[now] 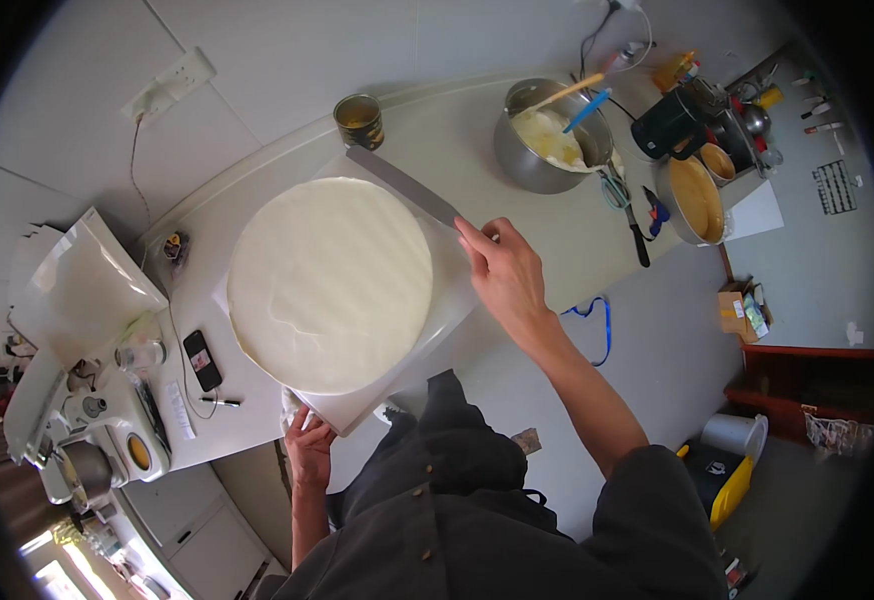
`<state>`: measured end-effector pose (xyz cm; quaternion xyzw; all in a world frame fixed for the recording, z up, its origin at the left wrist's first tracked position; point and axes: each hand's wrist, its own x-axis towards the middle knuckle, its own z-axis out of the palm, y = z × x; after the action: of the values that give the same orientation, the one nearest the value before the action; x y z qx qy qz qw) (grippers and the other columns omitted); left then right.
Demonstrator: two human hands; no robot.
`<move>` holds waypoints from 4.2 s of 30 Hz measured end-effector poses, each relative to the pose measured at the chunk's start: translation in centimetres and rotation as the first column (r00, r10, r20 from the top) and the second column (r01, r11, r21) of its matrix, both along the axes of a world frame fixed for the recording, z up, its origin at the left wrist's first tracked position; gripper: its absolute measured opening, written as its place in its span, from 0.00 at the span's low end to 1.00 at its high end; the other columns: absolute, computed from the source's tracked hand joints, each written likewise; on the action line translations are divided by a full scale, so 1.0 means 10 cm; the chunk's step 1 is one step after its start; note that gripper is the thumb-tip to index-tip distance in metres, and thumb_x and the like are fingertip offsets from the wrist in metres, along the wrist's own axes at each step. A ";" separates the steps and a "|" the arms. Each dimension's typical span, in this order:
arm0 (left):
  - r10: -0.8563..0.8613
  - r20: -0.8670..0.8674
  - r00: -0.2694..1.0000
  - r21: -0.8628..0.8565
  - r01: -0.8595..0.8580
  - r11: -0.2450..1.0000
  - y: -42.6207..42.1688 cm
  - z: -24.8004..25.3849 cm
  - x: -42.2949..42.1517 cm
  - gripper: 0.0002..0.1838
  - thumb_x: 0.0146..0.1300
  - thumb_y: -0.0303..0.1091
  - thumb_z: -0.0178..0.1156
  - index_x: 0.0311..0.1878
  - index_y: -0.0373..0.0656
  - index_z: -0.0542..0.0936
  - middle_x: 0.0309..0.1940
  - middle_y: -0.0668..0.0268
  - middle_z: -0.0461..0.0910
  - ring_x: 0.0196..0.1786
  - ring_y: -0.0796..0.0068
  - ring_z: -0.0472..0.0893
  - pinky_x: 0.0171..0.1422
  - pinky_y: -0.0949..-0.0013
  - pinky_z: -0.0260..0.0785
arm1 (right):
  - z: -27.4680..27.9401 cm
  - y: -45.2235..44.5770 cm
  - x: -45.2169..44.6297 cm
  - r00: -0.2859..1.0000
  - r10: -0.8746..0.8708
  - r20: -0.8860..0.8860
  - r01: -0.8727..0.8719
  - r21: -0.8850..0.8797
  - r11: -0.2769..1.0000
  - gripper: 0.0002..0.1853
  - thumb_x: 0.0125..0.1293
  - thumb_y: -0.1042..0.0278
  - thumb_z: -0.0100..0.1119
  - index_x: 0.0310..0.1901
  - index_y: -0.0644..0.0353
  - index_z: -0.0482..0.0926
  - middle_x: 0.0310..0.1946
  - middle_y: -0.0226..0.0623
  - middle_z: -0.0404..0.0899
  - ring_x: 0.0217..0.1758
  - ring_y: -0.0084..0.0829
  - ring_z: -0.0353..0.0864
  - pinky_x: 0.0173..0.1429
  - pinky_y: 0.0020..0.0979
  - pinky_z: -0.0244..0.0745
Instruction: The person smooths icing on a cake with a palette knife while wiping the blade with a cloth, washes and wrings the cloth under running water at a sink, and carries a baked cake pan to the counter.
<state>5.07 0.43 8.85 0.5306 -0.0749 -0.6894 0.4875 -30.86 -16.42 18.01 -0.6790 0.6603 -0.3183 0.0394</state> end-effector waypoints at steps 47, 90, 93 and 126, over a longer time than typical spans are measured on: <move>0.331 0.005 0.944 -0.030 -0.330 0.943 -0.08 -0.34 0.09 0.21 0.77 0.39 0.56 0.66 0.37 0.69 0.59 0.59 0.76 0.62 0.59 0.77 0.73 0.52 0.68 | -0.02 -0.07 -0.04 0.987 0.092 0.129 -0.100 0.055 0.994 0.13 0.69 0.74 0.65 0.53 0.54 0.86 0.33 0.41 0.83 0.27 0.39 0.83 0.30 0.36 0.78; 0.207 0.177 0.962 -0.115 -0.189 0.975 -0.47 -0.38 0.30 0.16 0.77 0.34 0.57 0.58 0.32 0.75 0.52 0.57 0.83 0.55 0.64 0.85 0.64 0.61 0.78 | 0.06 1.04 0.26 0.767 0.435 0.472 -0.587 0.242 0.772 0.13 0.62 0.74 0.69 0.49 0.52 0.88 0.33 0.35 0.83 0.30 0.36 0.82 0.31 0.35 0.77; 0.235 0.164 0.958 -0.133 -0.214 0.968 -0.57 -0.37 0.29 0.17 0.77 0.35 0.57 0.60 0.32 0.75 0.52 0.57 0.83 0.55 0.64 0.85 0.63 0.60 0.79 | 0.02 0.91 0.03 0.772 0.334 0.542 -0.504 0.200 0.840 0.13 0.66 0.79 0.63 0.50 0.56 0.88 0.32 0.36 0.84 0.30 0.27 0.81 0.34 0.29 0.75; 0.141 0.953 -0.270 0.149 0.817 0.556 -0.22 -1.13 0.76 0.19 0.48 0.21 0.68 0.47 0.37 0.83 0.46 0.56 0.79 0.47 0.52 0.79 0.52 0.53 0.76 | 0.71 1.79 0.24 0.831 -0.146 0.537 0.049 0.190 0.981 0.26 0.72 0.80 0.52 0.72 0.65 0.71 0.43 0.38 0.85 0.33 0.21 0.76 0.38 0.24 0.75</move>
<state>12.66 -1.75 -2.45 0.5800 -0.7964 -0.1031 0.1372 -28.50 1.46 25.10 -0.5191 0.6796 -0.4438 0.2677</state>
